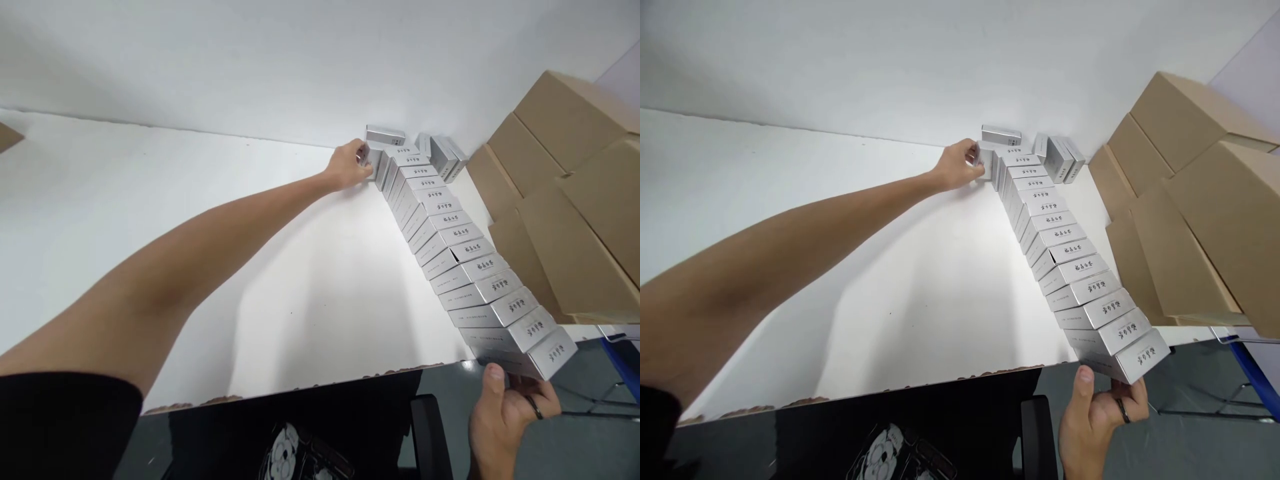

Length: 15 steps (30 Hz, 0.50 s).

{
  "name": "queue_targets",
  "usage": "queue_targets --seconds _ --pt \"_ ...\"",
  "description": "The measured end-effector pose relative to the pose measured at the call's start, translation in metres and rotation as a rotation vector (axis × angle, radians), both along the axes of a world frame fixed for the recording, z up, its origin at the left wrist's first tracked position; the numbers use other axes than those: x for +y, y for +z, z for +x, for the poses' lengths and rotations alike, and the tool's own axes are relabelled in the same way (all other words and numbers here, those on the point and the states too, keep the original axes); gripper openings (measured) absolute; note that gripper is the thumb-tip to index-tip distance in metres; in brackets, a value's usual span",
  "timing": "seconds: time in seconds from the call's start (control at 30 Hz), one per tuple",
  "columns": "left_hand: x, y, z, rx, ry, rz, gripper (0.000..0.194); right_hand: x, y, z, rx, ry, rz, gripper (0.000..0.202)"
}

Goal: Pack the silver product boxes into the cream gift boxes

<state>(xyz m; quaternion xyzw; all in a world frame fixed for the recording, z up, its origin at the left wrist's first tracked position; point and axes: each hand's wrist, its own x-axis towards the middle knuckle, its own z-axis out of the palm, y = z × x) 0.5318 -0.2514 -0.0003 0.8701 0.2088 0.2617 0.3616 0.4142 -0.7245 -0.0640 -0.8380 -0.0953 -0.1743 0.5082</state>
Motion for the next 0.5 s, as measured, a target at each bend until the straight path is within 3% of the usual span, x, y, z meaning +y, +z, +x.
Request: queue_targets --seconds 0.13,0.23,0.33,0.5 --pt "0.002 0.038 -0.003 -0.034 0.076 0.026 0.019 0.002 -0.002 0.0 -0.035 0.006 0.001 0.053" --pt "-0.004 0.06 0.01 -0.011 0.04 0.033 0.007 0.0 -0.006 -0.002 0.007 -0.039 -0.017 0.051" --pt "-0.016 0.071 0.03 0.004 -0.011 0.05 0.008 -0.003 -0.012 -0.007 0.043 -0.042 -0.039 0.055" --pt "-0.029 0.078 0.045 -0.096 -0.044 0.101 0.029 -0.005 -0.018 -0.012 0.062 -0.034 -0.053 0.053"
